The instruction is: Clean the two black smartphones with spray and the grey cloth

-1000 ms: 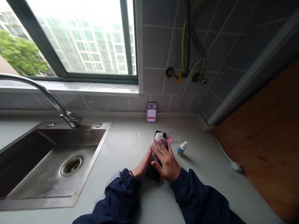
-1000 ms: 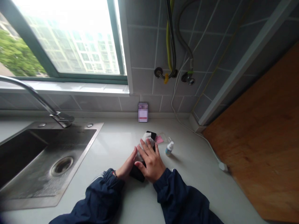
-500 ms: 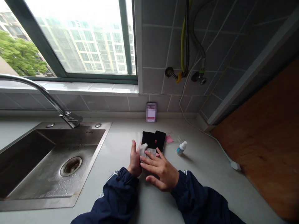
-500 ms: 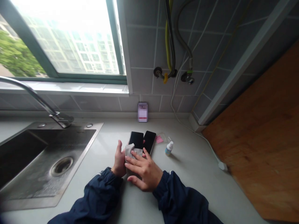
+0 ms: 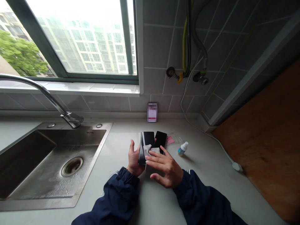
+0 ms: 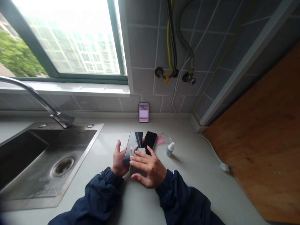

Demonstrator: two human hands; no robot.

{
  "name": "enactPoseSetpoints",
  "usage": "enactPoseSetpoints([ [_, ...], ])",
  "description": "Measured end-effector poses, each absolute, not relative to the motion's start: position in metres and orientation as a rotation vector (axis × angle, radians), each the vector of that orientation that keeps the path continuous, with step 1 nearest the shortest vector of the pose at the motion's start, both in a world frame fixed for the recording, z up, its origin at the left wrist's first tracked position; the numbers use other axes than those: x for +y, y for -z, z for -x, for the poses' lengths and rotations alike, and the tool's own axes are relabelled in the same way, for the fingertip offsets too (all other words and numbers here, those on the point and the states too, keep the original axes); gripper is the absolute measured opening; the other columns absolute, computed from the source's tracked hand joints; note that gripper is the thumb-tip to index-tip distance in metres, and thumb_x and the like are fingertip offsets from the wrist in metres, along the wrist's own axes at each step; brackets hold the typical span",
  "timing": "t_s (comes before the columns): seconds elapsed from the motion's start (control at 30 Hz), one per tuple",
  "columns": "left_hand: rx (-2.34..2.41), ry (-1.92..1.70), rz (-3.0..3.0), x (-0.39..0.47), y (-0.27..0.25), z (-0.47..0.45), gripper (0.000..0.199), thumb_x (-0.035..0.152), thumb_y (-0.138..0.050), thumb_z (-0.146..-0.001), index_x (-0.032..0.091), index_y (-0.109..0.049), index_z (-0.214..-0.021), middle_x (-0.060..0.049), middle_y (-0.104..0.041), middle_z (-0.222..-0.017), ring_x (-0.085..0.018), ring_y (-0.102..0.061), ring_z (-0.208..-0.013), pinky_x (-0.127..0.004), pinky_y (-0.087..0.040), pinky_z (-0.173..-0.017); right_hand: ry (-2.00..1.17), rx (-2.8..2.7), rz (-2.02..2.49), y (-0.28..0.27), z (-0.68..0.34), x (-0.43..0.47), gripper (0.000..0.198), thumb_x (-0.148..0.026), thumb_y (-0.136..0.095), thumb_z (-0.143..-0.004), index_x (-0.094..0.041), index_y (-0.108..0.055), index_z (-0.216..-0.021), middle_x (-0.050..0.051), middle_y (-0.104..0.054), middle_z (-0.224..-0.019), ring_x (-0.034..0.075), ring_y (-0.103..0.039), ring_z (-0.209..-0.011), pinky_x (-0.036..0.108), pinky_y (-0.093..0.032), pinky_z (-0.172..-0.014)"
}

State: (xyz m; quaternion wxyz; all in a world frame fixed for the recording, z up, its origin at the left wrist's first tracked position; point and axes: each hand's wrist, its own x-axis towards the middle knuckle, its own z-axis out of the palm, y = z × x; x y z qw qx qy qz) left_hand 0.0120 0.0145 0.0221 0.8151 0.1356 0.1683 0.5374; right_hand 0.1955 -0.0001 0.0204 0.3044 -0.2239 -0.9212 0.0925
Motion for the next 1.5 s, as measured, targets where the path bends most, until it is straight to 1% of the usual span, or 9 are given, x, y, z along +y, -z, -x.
enactPoseSetpoints([
  [0.13, 0.318, -1.126, -0.280, 0.016, -0.022, -0.011, 0.083, 0.069, -0.033, -0.097, 0.006, -0.046, -0.150, -0.021, -0.064, -0.135, -0.036, -0.062, -0.124, -0.047, -0.041, -0.112, -0.205, -2.409, 0.686, -0.017, -0.198, 0.004, 0.053, -0.049, -0.035, -0.108, -0.019, -0.047, -0.150, 0.012, -0.060, -0.145, 0.024, -0.044, -0.145, 0.057, -0.013, -0.126],
  [0.27, 0.267, -1.116, -0.279, 0.015, -0.021, -0.014, 0.081, 0.066, -0.030, -0.099, 0.005, -0.044, -0.151, -0.021, -0.062, -0.139, -0.033, -0.059, -0.129, -0.042, -0.037, -0.115, -0.145, -2.390, 0.771, -0.013, -0.200, 0.009, 0.049, -0.044, -0.033, -0.109, -0.020, -0.050, -0.148, 0.010, -0.054, -0.150, 0.026, -0.040, -0.148, 0.059, -0.014, -0.125],
  [0.4, 0.316, -1.045, -0.283, 0.012, -0.019, -0.017, 0.077, 0.066, -0.034, -0.099, 0.014, -0.041, -0.155, -0.018, -0.065, -0.136, -0.034, -0.064, -0.123, -0.048, -0.042, -0.111, -0.092, -2.362, 0.915, -0.012, -0.202, 0.013, 0.051, -0.043, -0.035, -0.108, -0.020, -0.046, -0.152, 0.011, -0.049, -0.155, 0.028, -0.034, -0.151, 0.060, -0.022, -0.124],
  [0.53, 0.386, -0.928, -0.337, 0.007, -0.019, -0.021, 0.074, 0.067, -0.040, -0.097, 0.025, -0.038, -0.157, -0.015, -0.068, -0.132, -0.035, -0.068, -0.115, -0.053, -0.050, -0.101, -0.047, -2.312, 1.071, -0.006, -0.202, 0.017, 0.060, -0.044, -0.038, -0.107, -0.016, -0.031, -0.160, 0.013, -0.035, -0.162, 0.031, -0.021, -0.155, 0.061, -0.028, -0.122],
  [0.7, 0.389, -0.940, -0.387, 0.007, -0.012, -0.026, 0.071, 0.065, -0.042, -0.098, 0.022, -0.043, -0.154, -0.014, -0.066, -0.135, -0.033, -0.066, -0.120, -0.047, -0.047, -0.107, -0.055, -2.351, 1.099, -0.003, -0.196, 0.012, 0.070, -0.048, -0.040, -0.106, -0.016, -0.016, -0.164, 0.013, -0.023, -0.167, 0.034, -0.010, -0.156, 0.064, -0.025, -0.121],
  [0.87, 0.397, -0.955, -0.295, 0.011, -0.006, -0.022, 0.076, 0.069, -0.042, -0.096, 0.017, -0.048, -0.151, -0.016, -0.066, -0.135, -0.034, -0.062, -0.126, -0.047, -0.040, -0.114, -0.159, -2.549, 0.935, -0.012, -0.188, -0.002, 0.069, -0.052, -0.044, -0.104, -0.015, -0.028, -0.161, 0.012, -0.030, -0.164, 0.034, -0.017, -0.156, 0.067, -0.015, -0.123],
  [1.07, 0.407, -1.008, -0.263, 0.013, -0.008, -0.020, 0.081, 0.070, -0.045, -0.093, 0.008, -0.054, -0.144, -0.021, -0.072, -0.122, -0.035, -0.067, -0.118, -0.048, -0.044, -0.110, -0.319, -2.592, 0.717, -0.021, -0.184, -0.013, 0.061, -0.052, -0.047, -0.104, -0.014, -0.046, -0.152, 0.013, -0.043, -0.158, 0.027, -0.024, -0.154, 0.057, -0.012, -0.126],
  [1.27, 0.397, -1.033, -0.273, 0.012, -0.015, -0.021, 0.079, 0.070, -0.041, -0.095, 0.008, -0.055, -0.143, -0.021, -0.072, -0.120, -0.035, -0.069, -0.114, -0.048, -0.048, -0.107, -0.360, -2.567, 0.653, -0.021, -0.183, -0.013, 0.052, -0.050, -0.050, -0.103, -0.016, -0.057, -0.141, 0.012, -0.053, -0.151, 0.027, -0.035, -0.150, 0.056, -0.005, -0.127],
  [1.5, 0.372, -0.968, -0.264, 0.011, -0.009, -0.021, 0.077, 0.069, -0.039, -0.096, 0.013, -0.051, -0.148, -0.018, -0.071, -0.125, -0.034, -0.066, -0.121, -0.047, -0.042, -0.112, -0.177, -2.496, 0.841, -0.013, -0.183, -0.008, 0.049, -0.036, -0.048, -0.104, -0.018, -0.050, -0.149, 0.011, -0.049, -0.154, 0.027, -0.033, -0.151, 0.059, -0.011, -0.126],
])
